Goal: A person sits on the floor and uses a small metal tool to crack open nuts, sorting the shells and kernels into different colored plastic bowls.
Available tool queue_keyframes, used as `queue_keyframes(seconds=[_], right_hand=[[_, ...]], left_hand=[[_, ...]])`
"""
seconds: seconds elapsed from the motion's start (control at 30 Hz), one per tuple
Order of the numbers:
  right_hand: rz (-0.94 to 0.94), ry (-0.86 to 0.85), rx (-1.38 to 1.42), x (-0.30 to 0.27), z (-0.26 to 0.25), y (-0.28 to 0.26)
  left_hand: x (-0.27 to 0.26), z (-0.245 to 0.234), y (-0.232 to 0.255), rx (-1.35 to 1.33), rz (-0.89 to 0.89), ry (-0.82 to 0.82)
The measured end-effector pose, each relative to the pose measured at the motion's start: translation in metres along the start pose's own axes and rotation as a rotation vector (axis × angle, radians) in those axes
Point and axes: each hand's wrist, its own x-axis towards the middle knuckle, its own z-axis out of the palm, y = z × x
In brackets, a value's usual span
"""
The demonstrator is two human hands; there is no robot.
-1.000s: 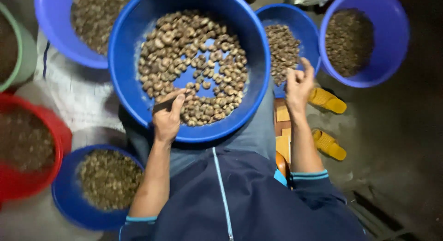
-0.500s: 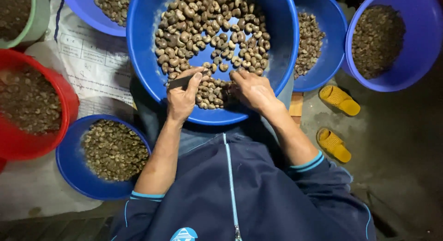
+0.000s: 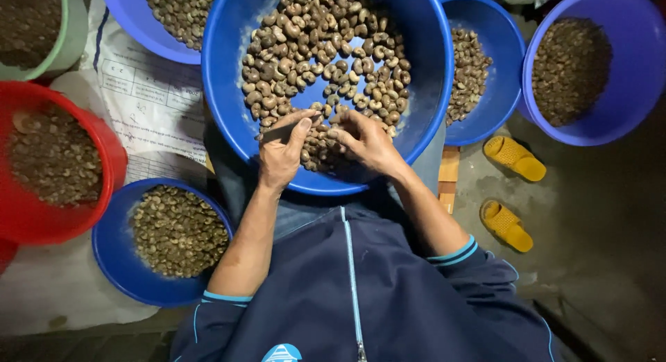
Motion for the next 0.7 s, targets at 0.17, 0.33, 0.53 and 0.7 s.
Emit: queue_keyframes(seconds=[0.17, 0.33, 0.53, 0.7], right_hand=[[0.098, 0.055, 0.627, 0.009, 0.024, 0.031], [0.038, 0.142, 0.657, 0.007, 0.029, 0.037], [-0.088, 0.191, 0.461, 0.003, 0.03, 0.023], [-0.084, 0.216, 0.415, -0.001, 0.028, 0.02]], left_hand=[[0.002, -0.002, 0.005, 0.022, 0.036, -0.04], [0.002, 0.001, 0.0, 0.002, 0.063, -0.097], [0.002, 0.005, 0.0, -0.03, 0.127, -0.157], [0.0, -0.001, 0.0, -0.015, 0.03, -0.127]])
